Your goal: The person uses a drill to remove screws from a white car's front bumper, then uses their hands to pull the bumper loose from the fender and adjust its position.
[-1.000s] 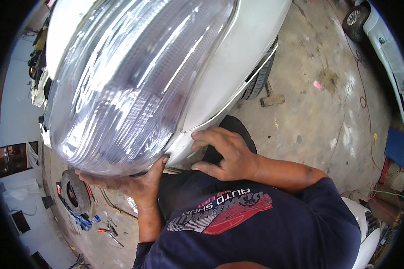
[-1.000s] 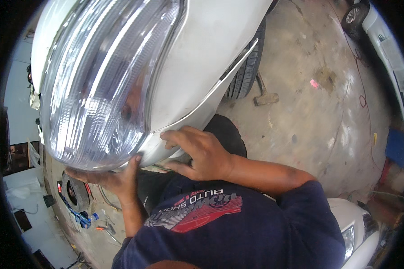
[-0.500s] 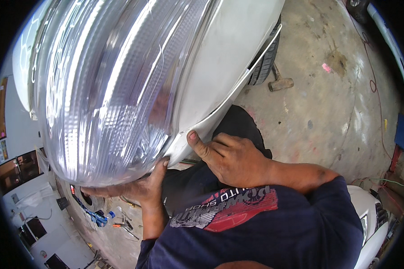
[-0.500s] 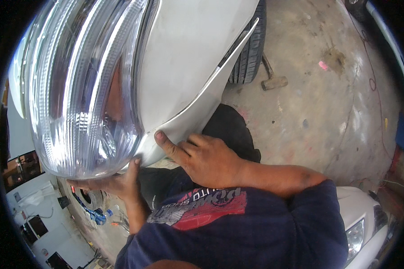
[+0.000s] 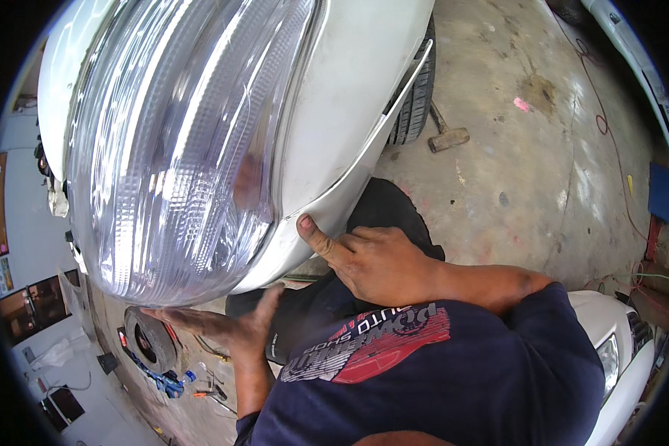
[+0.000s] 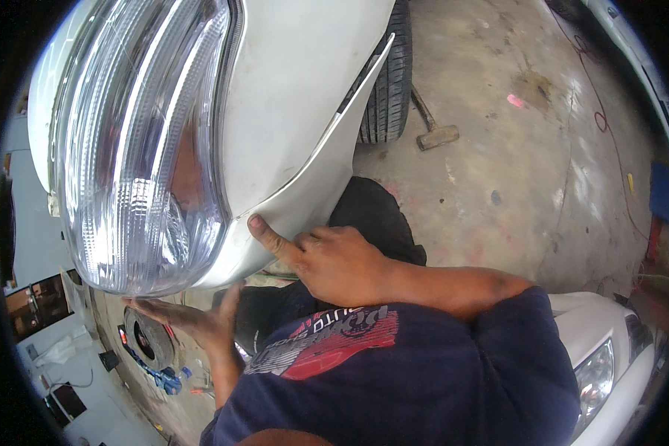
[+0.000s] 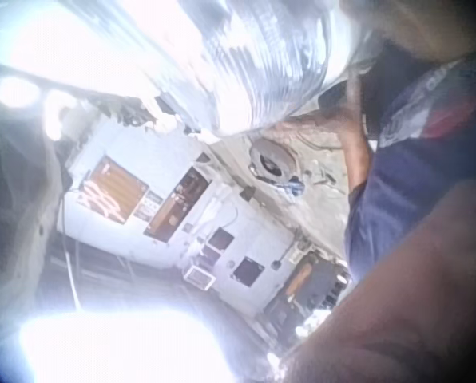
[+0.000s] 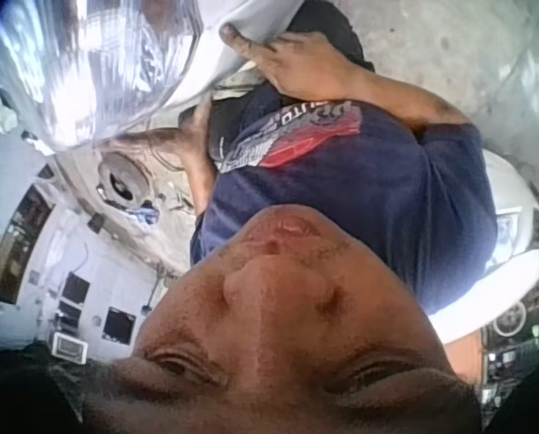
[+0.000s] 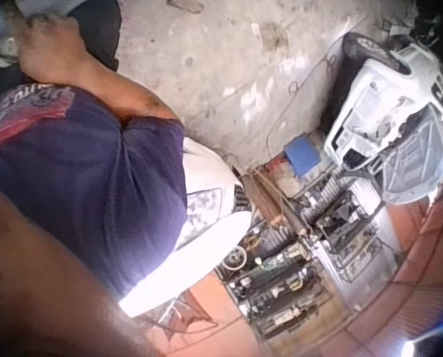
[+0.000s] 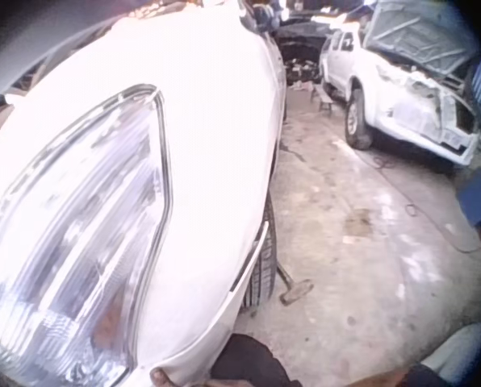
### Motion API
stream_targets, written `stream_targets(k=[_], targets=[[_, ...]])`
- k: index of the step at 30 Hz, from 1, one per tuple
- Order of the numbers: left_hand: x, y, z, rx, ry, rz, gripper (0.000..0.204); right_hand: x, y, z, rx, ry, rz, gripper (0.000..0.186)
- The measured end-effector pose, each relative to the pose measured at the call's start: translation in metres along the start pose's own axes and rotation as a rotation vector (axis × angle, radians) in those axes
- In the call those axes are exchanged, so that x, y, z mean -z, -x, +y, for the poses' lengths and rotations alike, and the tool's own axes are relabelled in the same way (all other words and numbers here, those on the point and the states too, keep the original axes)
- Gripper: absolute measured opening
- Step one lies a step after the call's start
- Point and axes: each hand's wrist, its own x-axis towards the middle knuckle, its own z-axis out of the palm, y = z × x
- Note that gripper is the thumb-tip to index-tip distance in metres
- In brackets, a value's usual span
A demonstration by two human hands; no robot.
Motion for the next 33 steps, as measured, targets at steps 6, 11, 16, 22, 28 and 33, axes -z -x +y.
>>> stream_targets(k=[6, 11, 16, 22, 28, 33], targets=[[-0.009, -0.006, -0.019, -0.073, -0.039, 0.000, 0.174, -0.006, 0.001, 0.001, -0.017, 0.060, 0.019, 0.091], [-0.009, -0.008, -0.020, -0.084, -0.036, 0.022, 0.172, 0.001, -0.001, -0.002, -0.064, 0.111, 0.048, 0.084], [-0.012, -0.008, -0.029, -0.136, -0.083, 0.041, 0.171, -0.006, 0.000, -0.007, -0.143, 0.183, 0.197, 0.079], [-0.019, -0.004, -0.039, -0.095, -0.015, 0.053, 0.176, -0.017, 0.001, -0.014, -0.192, 0.128, 0.218, 0.083], [-0.025, -0.007, -0.041, -0.120, 0.012, 0.084, 0.179, -0.031, -0.002, -0.009, -0.085, -0.146, 0.335, 0.085], [-0.031, -0.010, -0.039, -0.159, 0.134, 0.124, 0.166, -0.055, -0.008, 0.001, -0.018, -0.216, 0.418, 0.082]])
